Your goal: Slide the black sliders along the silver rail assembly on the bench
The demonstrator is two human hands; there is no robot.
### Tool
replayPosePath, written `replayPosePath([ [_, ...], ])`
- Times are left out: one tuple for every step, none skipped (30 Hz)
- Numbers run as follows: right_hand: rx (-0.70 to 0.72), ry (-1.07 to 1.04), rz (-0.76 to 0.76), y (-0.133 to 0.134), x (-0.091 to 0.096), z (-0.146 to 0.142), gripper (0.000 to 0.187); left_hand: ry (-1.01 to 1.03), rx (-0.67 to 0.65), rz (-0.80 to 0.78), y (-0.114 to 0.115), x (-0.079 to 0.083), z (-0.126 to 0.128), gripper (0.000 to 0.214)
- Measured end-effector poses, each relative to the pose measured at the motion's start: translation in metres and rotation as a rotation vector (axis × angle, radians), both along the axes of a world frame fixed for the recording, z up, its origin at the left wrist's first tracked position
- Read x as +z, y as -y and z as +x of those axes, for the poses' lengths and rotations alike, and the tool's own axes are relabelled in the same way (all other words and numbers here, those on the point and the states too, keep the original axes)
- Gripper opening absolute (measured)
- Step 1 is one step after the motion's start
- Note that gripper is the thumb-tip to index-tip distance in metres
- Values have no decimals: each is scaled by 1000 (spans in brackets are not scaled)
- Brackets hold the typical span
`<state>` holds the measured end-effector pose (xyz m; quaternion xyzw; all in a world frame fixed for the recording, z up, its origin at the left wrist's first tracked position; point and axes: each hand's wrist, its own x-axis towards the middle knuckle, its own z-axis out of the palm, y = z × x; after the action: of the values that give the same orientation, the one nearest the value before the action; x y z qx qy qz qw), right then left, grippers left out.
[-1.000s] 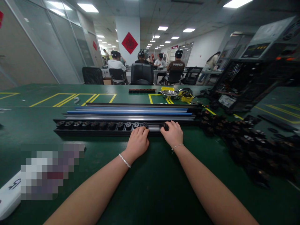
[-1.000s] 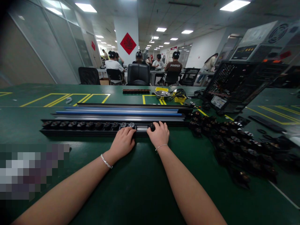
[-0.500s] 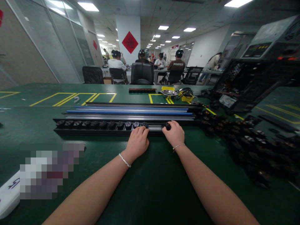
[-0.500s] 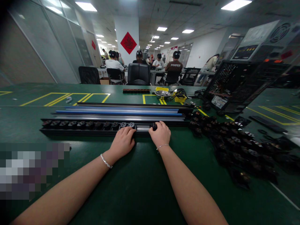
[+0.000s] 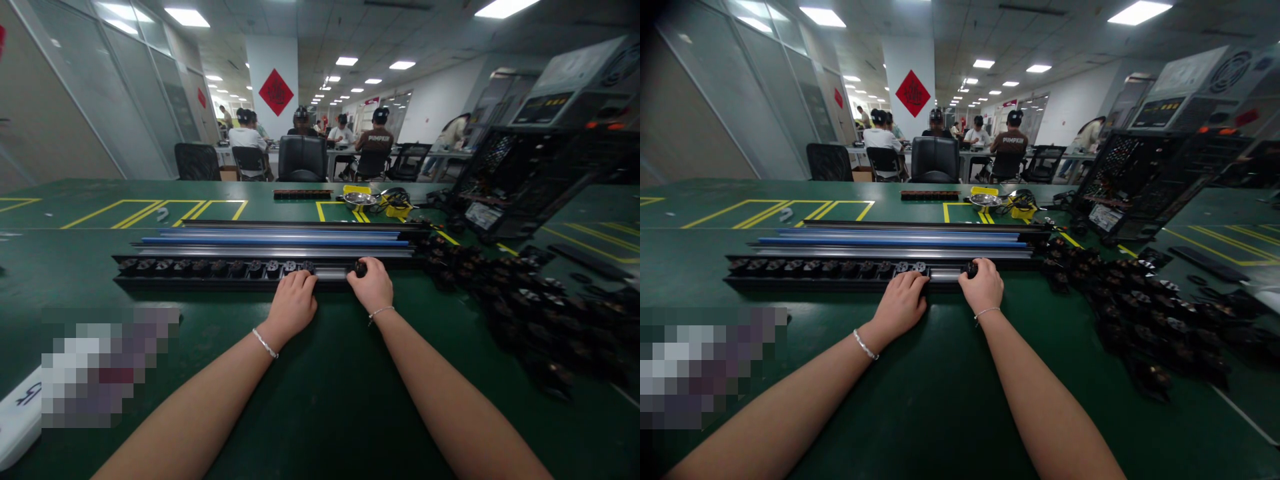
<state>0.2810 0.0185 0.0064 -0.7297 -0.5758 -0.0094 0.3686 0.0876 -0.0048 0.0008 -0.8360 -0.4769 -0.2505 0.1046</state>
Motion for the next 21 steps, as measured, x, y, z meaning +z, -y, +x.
replayPosePath([
  [-5,-8,-5,0,0,1,35,-1,1,-1,0,0,0,36],
  [-11,-17,-13,0,1,1,35,-2,1,0,0,0,0,36],
  [-17,-26,-20,0,1,2,35,-2,-1,0,0,0,0,36],
  [-21,-34,-26,0,1,2,34,-1,-3,1,0,0,0,36],
  [-23,-41,-28,0,1,3,34,-1,-5,1,0,0,0,36],
  [-21,-46,-25,-1,0,3,34,0,-6,1,-1,-1,0,36],
  [-15,-50,-17,-1,-1,4,33,0,-6,1,-1,-1,0,36],
  [-8,-54,-3,-2,-2,4,33,0,-4,2,-1,-1,0,36],
  [-3,-59,13,-3,-3,5,33,-1,-2,2,-1,-1,0,36],
  [-2,-64,28,-4,-4,6,33,-2,0,4,-2,-2,0,36],
  [-5,-70,39,-4,-5,7,32,-3,1,6,-2,-2,0,37],
  [-10,-77,44,-5,-5,8,33,-4,1,8,-2,-2,0,37],
  [-21,-84,43,-5,-6,10,33,-5,-1,10,-2,-2,0,37],
  [-30,-94,36,-5,-6,11,32,-5,-3,12,-2,-3,0,37],
  [-36,-103,27,-5,-6,12,32,-5,-5,13,-2,-3,0,37],
  [-37,-112,18,-5,-5,13,31,-3,-6,15,-2,-3,0,36],
  [-37,-119,13,-5,-5,14,31,0,-7,15,-2,-3,0,36],
  [-37,-125,11,-5,-5,14,30,2,-8,16,-2,-3,0,36],
  [-35,-130,14,-4,-4,14,30,3,-9,15,-2,-2,0,36],
  [-32,-135,19,-4,-4,14,31,3,-9,15,-2,-2,0,36],
  [-34,-142,23,-4,-3,14,32,2,-10,15,-2,-2,0,37],
])
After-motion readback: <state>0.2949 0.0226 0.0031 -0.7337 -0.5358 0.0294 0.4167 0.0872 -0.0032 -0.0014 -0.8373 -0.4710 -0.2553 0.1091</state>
